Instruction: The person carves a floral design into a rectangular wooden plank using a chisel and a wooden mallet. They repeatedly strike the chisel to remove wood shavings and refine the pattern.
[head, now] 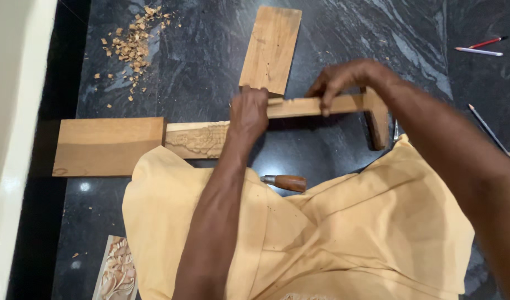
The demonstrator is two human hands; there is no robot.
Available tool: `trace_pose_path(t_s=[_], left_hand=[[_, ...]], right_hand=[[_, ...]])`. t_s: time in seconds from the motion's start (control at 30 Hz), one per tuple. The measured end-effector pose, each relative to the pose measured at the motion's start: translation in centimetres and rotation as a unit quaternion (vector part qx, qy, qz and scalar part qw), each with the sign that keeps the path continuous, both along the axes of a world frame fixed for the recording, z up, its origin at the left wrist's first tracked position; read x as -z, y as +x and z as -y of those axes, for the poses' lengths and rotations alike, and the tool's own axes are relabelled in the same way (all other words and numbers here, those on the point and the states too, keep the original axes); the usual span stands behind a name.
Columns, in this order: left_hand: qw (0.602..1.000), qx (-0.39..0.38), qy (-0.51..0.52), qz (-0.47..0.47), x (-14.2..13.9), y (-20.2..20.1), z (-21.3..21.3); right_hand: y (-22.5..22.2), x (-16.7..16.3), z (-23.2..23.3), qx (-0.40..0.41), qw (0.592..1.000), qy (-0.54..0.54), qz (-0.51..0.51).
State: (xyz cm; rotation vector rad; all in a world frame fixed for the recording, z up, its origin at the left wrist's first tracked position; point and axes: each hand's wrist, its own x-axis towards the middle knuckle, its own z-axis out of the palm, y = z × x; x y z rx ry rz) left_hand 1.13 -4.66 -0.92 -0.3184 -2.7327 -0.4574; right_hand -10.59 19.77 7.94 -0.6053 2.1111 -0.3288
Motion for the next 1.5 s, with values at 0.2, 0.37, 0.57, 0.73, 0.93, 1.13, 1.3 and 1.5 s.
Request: trace_pose_path(t_s=[0.2, 0.37, 0.57, 0.73, 0.93, 1.13, 1.3, 1.5], left_hand=[[0.992, -0.100, 0.063, 0.032, -2.1, -3.4, 2.2], [0.987, -0.139, 0.076, 0.025, -4.6, -2.3, 2.2], [0.969, -0.188, 0.143, 0.071, -6.3, -2.9, 2.4], [0.942, -0.222, 0.240, -0.081, -7.0, -2.7, 3.7], [0.913, -0.242, 0.308, -0.117, -8.0, -2.7, 4.0], [0.883, -0.252, 0.383, -0.097, -8.6, -2.4, 5.1], [0.883, -0.252, 0.395, -0.040, -7.9, -3.0, 5.5], [0.913, -0.273, 0.283, 0.114, -7.3, -2.1, 5.3]], right_hand=[[0.4, 1.1, -0.8, -0.073, 0.904, -0.083, -0.413], [1.5, 2.4, -0.5, -0.001, 0.904, -0.101, -0.416], [2.9, 1.5, -0.7, -0.003, 0.906, -0.142, -0.398], [3.1, 0.3, -2.3, 0.083, 0.948, -0.107, -0.288], [6.0, 2.1, -2.5, 0.097, 0.930, -0.157, -0.318], [11.9, 0.4, -4.3, -0.008, 0.853, -0.192, -0.485], [19.6, 1.7, -3.8, -0.051, 0.816, -0.206, -0.537], [19.5, 3.1, -1.9, -0.094, 0.792, -0.212, -0.565]])
